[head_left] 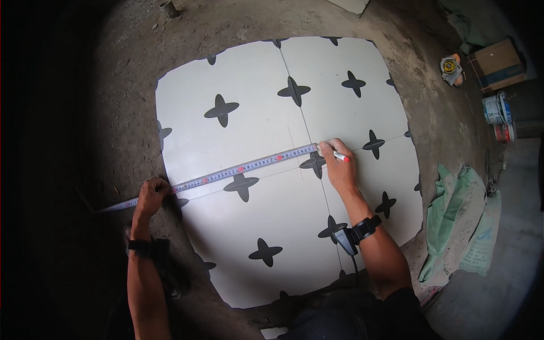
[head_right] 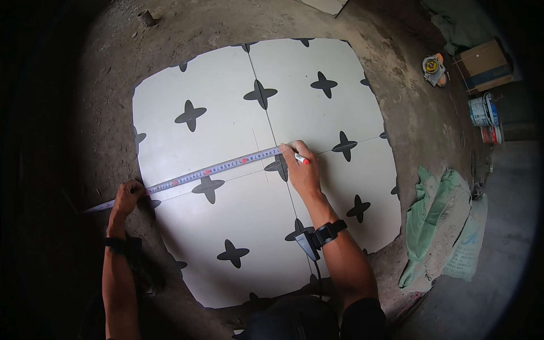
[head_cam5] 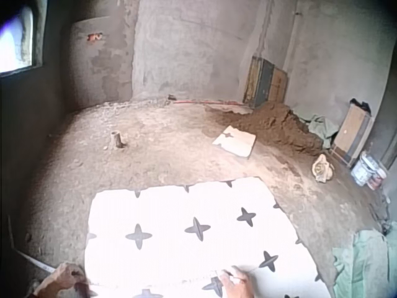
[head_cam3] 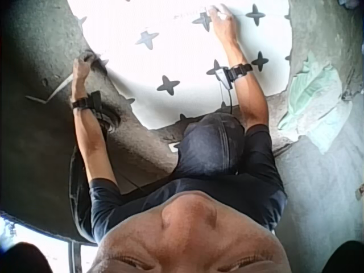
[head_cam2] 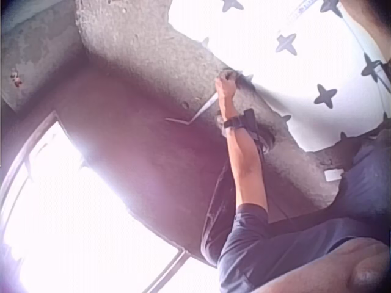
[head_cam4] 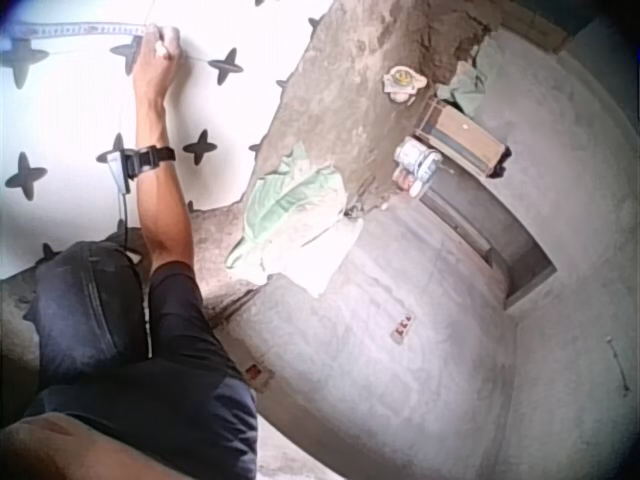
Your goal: Use a measuring tape and a marker to measure and mark a circle on a set of tiles on the floor.
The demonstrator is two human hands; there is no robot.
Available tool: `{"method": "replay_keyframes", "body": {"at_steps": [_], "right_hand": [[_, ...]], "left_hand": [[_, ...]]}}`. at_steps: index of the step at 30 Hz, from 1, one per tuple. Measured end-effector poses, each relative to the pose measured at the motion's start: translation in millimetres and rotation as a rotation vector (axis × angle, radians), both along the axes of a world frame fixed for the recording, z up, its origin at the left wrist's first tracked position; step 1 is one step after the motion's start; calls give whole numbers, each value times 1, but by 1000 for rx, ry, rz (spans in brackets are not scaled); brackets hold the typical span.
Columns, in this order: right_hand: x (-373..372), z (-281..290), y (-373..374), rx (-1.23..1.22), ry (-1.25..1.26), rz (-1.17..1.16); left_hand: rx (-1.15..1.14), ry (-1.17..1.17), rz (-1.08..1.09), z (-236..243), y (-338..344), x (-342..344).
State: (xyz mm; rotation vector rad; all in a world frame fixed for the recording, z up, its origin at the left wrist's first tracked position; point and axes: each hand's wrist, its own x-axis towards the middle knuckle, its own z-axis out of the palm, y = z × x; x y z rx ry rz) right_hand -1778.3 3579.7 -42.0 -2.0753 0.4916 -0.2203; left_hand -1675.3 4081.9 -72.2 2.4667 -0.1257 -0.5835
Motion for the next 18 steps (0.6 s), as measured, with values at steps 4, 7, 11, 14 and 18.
{"method": "replay_keyframes", "body": {"at_steps": [4, 7, 11, 14, 18], "right_hand": [[0, -3, -1, -16, -14, -2], [0, -4, -2, -26, -16, 6], [1, -3, -1, -29, -22, 9], [1, -1, -2, -15, 49, 12], [2, -4, -2, -30, -14, 12]], "left_hand": [[-3, 22, 14, 6, -5, 0], [-4, 4, 0, 5, -4, 1], [7, 43, 20, 6, -4, 3], [14, 37, 17, 5, -4, 3], [-4, 40, 11, 4, -4, 5]]}}
